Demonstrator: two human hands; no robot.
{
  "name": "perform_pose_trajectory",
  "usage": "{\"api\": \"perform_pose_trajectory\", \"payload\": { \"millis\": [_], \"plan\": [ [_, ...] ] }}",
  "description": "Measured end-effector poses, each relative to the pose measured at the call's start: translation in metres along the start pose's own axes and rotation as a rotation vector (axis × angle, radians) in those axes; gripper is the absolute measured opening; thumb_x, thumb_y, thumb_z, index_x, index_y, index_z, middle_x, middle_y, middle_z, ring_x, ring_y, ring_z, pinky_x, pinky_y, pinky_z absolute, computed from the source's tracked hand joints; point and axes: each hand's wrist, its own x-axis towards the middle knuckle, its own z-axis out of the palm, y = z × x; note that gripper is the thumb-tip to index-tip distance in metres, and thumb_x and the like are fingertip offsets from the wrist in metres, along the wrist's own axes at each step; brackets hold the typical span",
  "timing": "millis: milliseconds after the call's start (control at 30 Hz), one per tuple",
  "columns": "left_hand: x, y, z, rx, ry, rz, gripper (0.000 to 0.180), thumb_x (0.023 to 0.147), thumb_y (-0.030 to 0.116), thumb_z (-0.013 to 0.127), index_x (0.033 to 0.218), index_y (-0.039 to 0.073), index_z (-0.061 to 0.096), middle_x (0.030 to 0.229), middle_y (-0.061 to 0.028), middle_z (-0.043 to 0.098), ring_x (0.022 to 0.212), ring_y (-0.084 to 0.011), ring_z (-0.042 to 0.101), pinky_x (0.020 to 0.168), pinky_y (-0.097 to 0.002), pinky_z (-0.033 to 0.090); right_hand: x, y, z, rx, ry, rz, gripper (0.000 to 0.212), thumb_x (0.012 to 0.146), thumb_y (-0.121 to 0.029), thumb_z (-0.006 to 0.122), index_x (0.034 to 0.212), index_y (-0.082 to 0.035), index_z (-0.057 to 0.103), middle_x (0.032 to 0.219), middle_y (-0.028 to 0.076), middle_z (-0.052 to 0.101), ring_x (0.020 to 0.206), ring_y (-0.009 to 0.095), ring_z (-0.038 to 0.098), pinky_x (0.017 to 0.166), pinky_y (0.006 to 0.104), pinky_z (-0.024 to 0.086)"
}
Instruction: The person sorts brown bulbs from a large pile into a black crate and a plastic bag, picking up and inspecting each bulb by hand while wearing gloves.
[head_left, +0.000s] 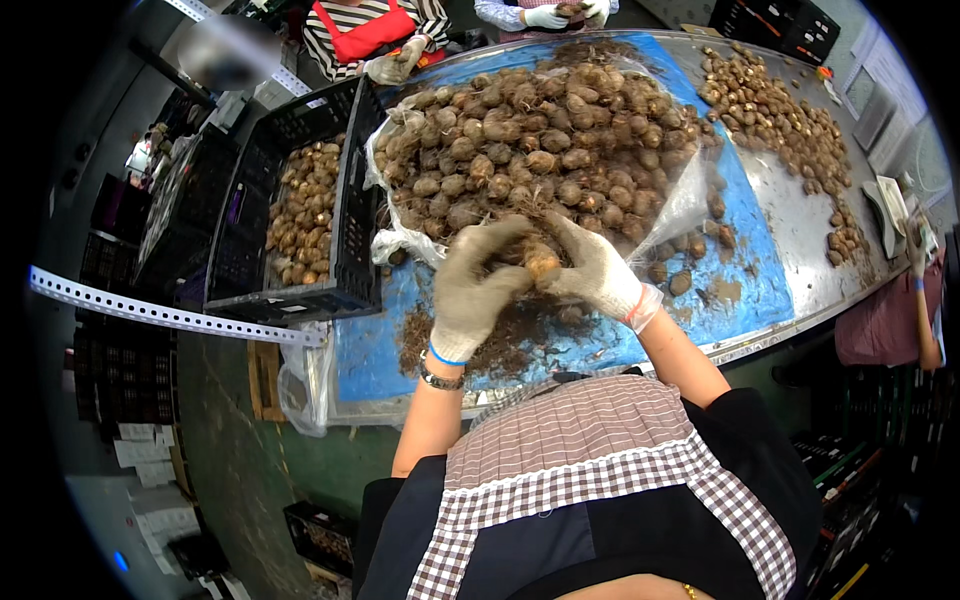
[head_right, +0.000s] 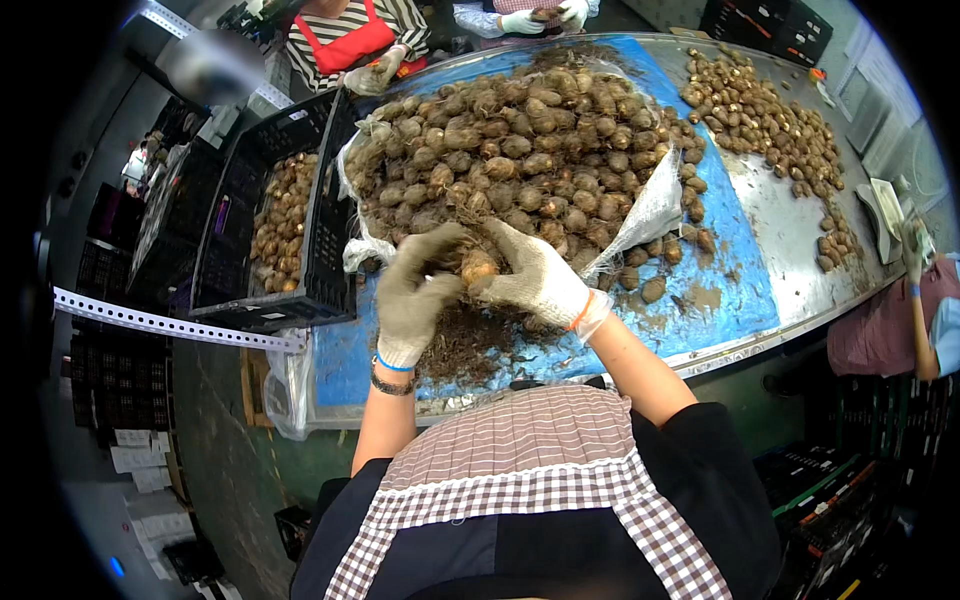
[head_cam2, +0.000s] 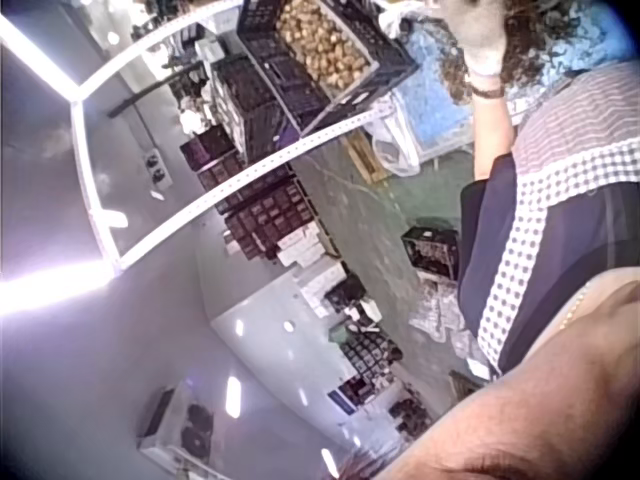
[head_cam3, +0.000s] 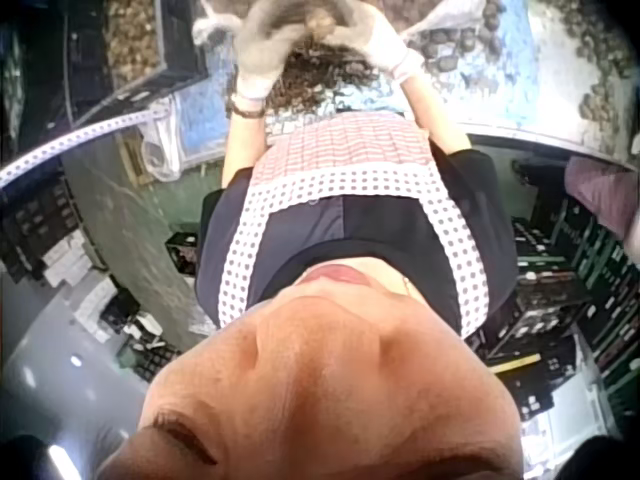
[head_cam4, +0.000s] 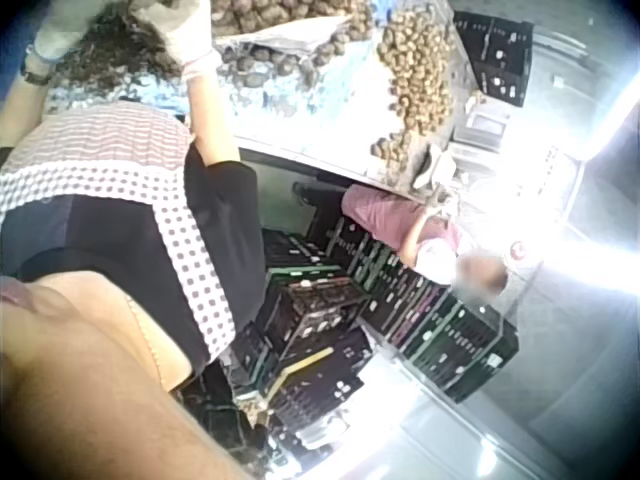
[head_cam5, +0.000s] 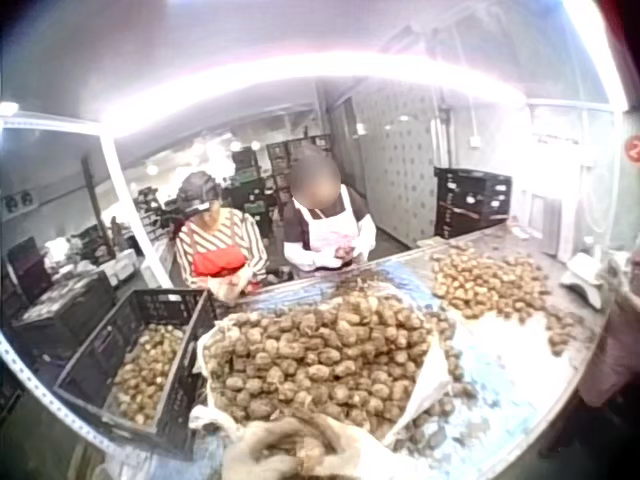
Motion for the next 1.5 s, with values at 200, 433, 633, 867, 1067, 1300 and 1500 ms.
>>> {"api": "perform_pose_trajectory", "payload": {
  "millis": [200,433,633,867,1067,1300,1500],
  "plan": [
    [0.002,-0.011,-0.003,0.365,-0.049,0.268,0.016,0.079,0.004,0.069,0.094,0.001,0.070,0.090,-0.0095,0.068,0.084,-0.0232,0.062,0.077,-0.0336,0.048,-0.003,-0.016,-0.002,-0.407,-0.100,0.060,0.088,0.074,-0.018,0.081,0.143,0.009,0.033,0.136,0.019,0.051,0.122,0.017,0.048,0.103,0.0324,0.041],
    [-0.016,-0.063,-0.026,0.250,0.092,-0.135,0.017,0.088,0.013,0.059,0.090,0.000,0.070,0.080,-0.0107,0.066,0.078,-0.0202,0.062,0.072,-0.0323,0.048,-0.020,0.018,-0.100,0.148,0.261,0.098,0.053,0.085,-0.033,0.067,0.125,0.000,0.056,0.102,0.010,0.065,0.085,0.017,0.063,0.076,0.0276,0.051],
    [-0.035,-0.079,-0.028,0.417,0.282,-0.238,0.050,0.080,0.020,0.069,0.125,0.001,0.059,0.123,-0.0174,0.061,0.114,-0.0294,0.057,0.098,-0.0394,0.043,-0.016,0.029,-0.245,0.675,0.642,-0.340,0.030,0.091,-0.017,0.063,0.115,0.000,0.058,0.124,0.020,0.060,0.107,0.031,0.062,0.075,0.0339,0.057],
    [-0.028,-0.046,-0.006,0.617,0.260,-0.086,0.043,0.081,0.024,0.070,0.117,0.002,0.063,0.118,-0.0161,0.062,0.111,-0.0323,0.056,0.098,-0.0413,0.042,0.035,0.049,-0.249,-1.290,1.143,0.270,0.077,0.072,-0.048,0.075,0.126,0.004,0.056,0.133,0.026,0.052,0.123,0.039,0.052,0.102,0.0403,0.045],
    [-0.039,-0.056,-0.009,0.598,0.261,-0.113,0.035,0.082,0.020,0.069,0.111,0.001,0.064,0.111,-0.0156,0.063,0.106,-0.0325,0.058,0.095,-0.0408,0.044,0.021,0.038,-0.269,-1.056,0.689,0.409,0.066,0.073,-0.032,0.072,0.128,0.002,0.056,0.112,0.025,0.065,0.104,0.037,0.064,0.091,0.0373,0.051],
    [-0.040,-0.060,0.004,0.241,0.211,-0.243,0.032,0.083,0.017,0.067,0.109,-0.002,0.064,0.108,-0.0149,0.063,0.097,-0.0274,0.061,0.088,-0.0365,0.047,-0.026,0.134,-0.344,0.222,0.842,0.051,0.039,0.081,-0.001,0.058,0.119,0.007,0.056,0.104,0.019,0.065,0.089,0.026,0.065,0.078,0.0354,0.055],
    [-0.055,-0.069,-0.006,0.215,0.281,-0.276,0.027,0.085,0.010,0.065,0.109,-0.002,0.064,0.108,-0.0129,0.063,0.095,-0.0217,0.061,0.084,-0.0334,0.049,-0.032,0.117,-0.323,0.469,0.873,-0.015,0.039,0.085,0.006,0.052,0.124,0.007,0.053,0.117,0.021,0.062,0.113,0.029,0.060,0.096,0.0369,0.050]
  ]
}}
